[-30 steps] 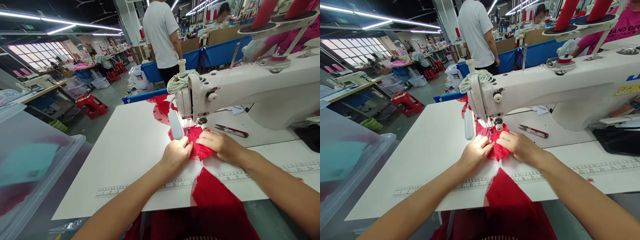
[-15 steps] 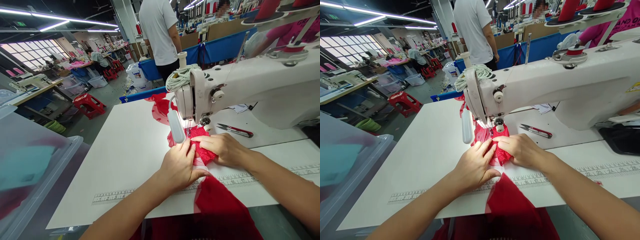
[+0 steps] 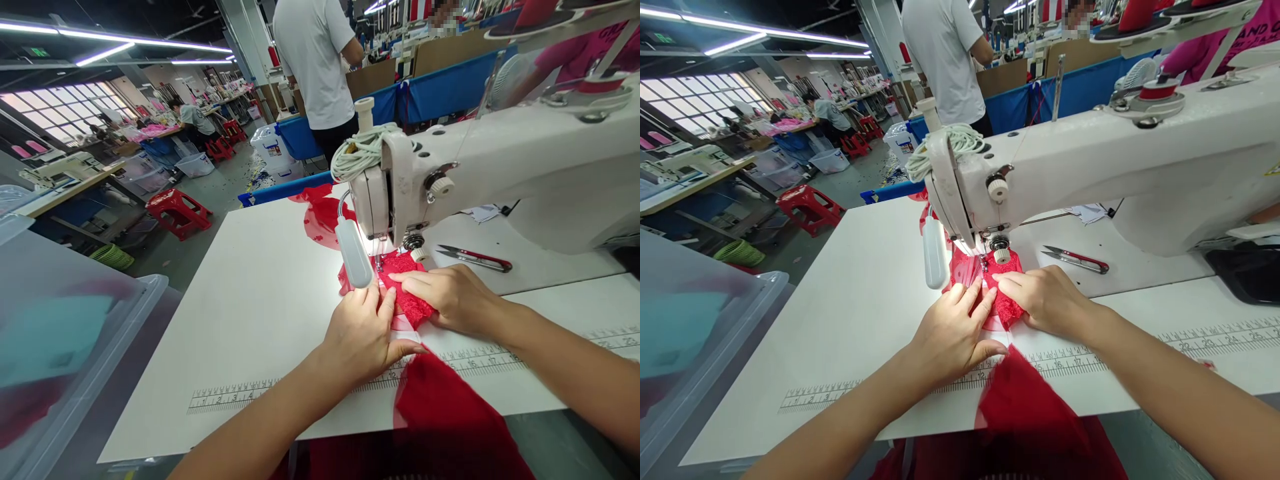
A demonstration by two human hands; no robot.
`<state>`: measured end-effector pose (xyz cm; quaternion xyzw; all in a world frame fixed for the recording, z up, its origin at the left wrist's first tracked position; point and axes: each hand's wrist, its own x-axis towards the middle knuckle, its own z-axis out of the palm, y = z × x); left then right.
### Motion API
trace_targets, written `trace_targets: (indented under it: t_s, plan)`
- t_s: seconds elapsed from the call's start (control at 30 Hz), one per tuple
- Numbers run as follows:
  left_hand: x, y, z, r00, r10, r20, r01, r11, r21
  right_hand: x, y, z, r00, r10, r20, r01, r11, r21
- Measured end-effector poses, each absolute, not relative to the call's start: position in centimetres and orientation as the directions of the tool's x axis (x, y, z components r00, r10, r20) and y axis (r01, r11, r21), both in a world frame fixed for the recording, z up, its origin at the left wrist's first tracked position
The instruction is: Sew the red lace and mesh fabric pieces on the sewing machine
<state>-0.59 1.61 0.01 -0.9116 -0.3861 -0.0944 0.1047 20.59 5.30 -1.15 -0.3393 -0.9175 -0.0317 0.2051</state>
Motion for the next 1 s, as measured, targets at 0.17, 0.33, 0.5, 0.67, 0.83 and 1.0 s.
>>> trace_targets:
  t_s: [0.17,0.33,0.5,0.67,0.83,1.0]
  plan:
    - [-0.6,1.6,0.1,0.682,0.679,0.271,0.721,-0.685,-0.099,20.6,5.3,-1.3,-0.681,0.619,0.390,0.640,0.763,-0.092]
    - [-0.7,1.7,0.2,0.682,0.681,0.266,0.723,-0.683,-0.107,20.6,5.3,-1.3,-0.681,0.623,0.384,0.641,0.761,-0.098]
    - [-0.9,1.9,0.3,0.688,0.671,0.277,0.717,-0.687,-0.117,20.5,5.5,-1.1,-0.705,0.605,0.371,0.620,0.779,-0.093]
    - [-0.9,2.0,0.3,0.683,0.661,0.311,0.719,-0.683,-0.127,20.4,5.5,-1.3,-0.671,0.639,0.377,0.653,0.749,-0.107]
    - [-1.1,2.3,0.1,0.672,0.669,0.319,0.730,-0.670,-0.134,20.2,5.7,-1.3,-0.664,0.651,0.367,0.663,0.740,-0.113]
    - [-1.3,2.7,0.2,0.683,0.673,0.286,0.725,-0.672,-0.152,20.2,5.8,-1.3,-0.659,0.657,0.366,0.667,0.735,-0.121]
